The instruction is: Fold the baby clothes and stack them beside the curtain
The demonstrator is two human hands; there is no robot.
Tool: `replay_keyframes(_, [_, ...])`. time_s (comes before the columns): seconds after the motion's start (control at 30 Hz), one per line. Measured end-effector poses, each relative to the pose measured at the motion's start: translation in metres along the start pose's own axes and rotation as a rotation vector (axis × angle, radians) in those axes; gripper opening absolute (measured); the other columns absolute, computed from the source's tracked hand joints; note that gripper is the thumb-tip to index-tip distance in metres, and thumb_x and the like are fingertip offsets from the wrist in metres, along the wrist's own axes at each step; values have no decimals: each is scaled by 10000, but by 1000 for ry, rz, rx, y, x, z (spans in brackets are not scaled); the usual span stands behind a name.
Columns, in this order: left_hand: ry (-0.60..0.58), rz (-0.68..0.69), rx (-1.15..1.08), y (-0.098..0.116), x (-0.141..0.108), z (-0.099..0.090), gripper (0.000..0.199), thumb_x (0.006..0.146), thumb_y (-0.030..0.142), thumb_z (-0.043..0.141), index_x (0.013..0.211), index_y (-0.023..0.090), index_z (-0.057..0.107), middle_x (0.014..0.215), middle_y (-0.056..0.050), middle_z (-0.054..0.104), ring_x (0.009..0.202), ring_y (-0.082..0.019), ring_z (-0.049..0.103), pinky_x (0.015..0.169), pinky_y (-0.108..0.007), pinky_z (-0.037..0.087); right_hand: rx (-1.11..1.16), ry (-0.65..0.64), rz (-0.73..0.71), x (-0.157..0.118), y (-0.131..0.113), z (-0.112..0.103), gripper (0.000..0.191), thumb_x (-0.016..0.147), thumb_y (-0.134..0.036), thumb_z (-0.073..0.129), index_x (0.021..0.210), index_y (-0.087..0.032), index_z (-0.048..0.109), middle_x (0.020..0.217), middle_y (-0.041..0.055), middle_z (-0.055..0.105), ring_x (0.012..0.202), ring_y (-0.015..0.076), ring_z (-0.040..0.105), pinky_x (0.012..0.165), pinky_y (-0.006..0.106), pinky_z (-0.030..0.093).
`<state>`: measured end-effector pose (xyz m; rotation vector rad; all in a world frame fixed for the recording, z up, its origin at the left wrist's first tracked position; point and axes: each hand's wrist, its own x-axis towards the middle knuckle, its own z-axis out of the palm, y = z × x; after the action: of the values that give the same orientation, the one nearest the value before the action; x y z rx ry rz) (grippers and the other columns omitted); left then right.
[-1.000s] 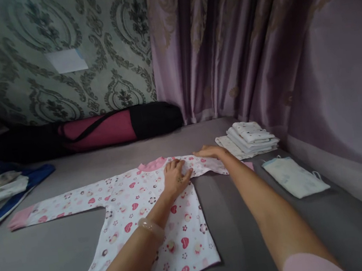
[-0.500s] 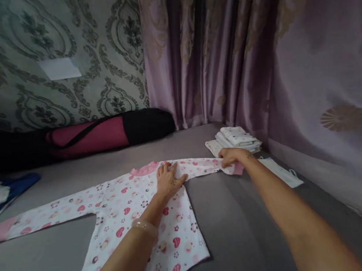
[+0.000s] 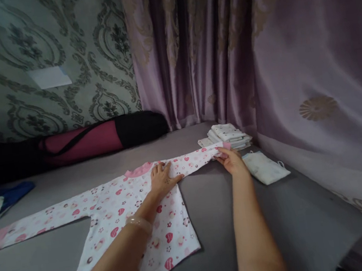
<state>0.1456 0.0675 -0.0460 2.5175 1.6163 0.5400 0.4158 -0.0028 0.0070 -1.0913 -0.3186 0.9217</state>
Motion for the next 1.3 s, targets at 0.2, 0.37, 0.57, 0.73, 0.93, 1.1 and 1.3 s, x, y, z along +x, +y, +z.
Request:
replay_keyframes(0.2, [-16,6,-14,1,0,-3,815,737,747,514,1369,234,475,1393,-138,447,1300,-355,352,1091,-449,233,210,-35,-42,3,26,4,146,670,-132,700,756,-223,627,719,-36,708,736,154,689,695,294,596])
replay_keyframes(0.37, [-40,-6,-24,2,1,-2,820,741,745,510,1378,232,461,1400,-142,438,1292,-348,363,1087,-447,243,339,-91,-82,3,35,9,112,711,-163,688,782,-235,638,774,-35,721,836,167,691,831,361,579])
replay_keyframes(0.57, [-161,-29,-65,2,11,-14,840,693,755,545,1356,242,496,1380,-154,460,1270,-371,398,1047,-476,301,496,-139,-90,0,33,15,123,778,-152,638,857,-238,675,888,-34,742,961,135,674,983,351,501])
replay_keyframes(0.73, [-192,-71,-276,4,44,-37,519,815,613,513,1104,219,689,1116,-126,673,1094,-314,576,951,-437,406,532,-75,-84,3,34,17,163,819,-112,599,870,-239,688,861,-46,746,914,112,689,962,312,513])
replay_keyframes(0.93, [-159,160,-609,32,81,-24,270,862,321,522,997,221,733,1014,-41,733,953,-203,651,853,-302,482,450,-134,-105,6,38,20,144,768,-173,664,869,-270,696,872,-47,750,979,145,680,989,355,493])
replay_keyframes(1.1, [-243,236,-754,42,83,7,309,875,352,496,1039,224,726,969,-21,740,894,-177,665,834,-277,501,414,-123,-88,3,35,23,133,775,-198,626,864,-265,699,885,-30,749,1084,173,639,1029,401,454])
replay_keyframes(1.3, [-260,292,-858,33,75,9,305,846,361,551,1060,201,699,987,-40,722,915,-173,650,857,-278,485,396,-68,-88,2,34,24,132,809,-206,593,878,-256,694,923,-18,743,1126,179,614,1040,418,442])
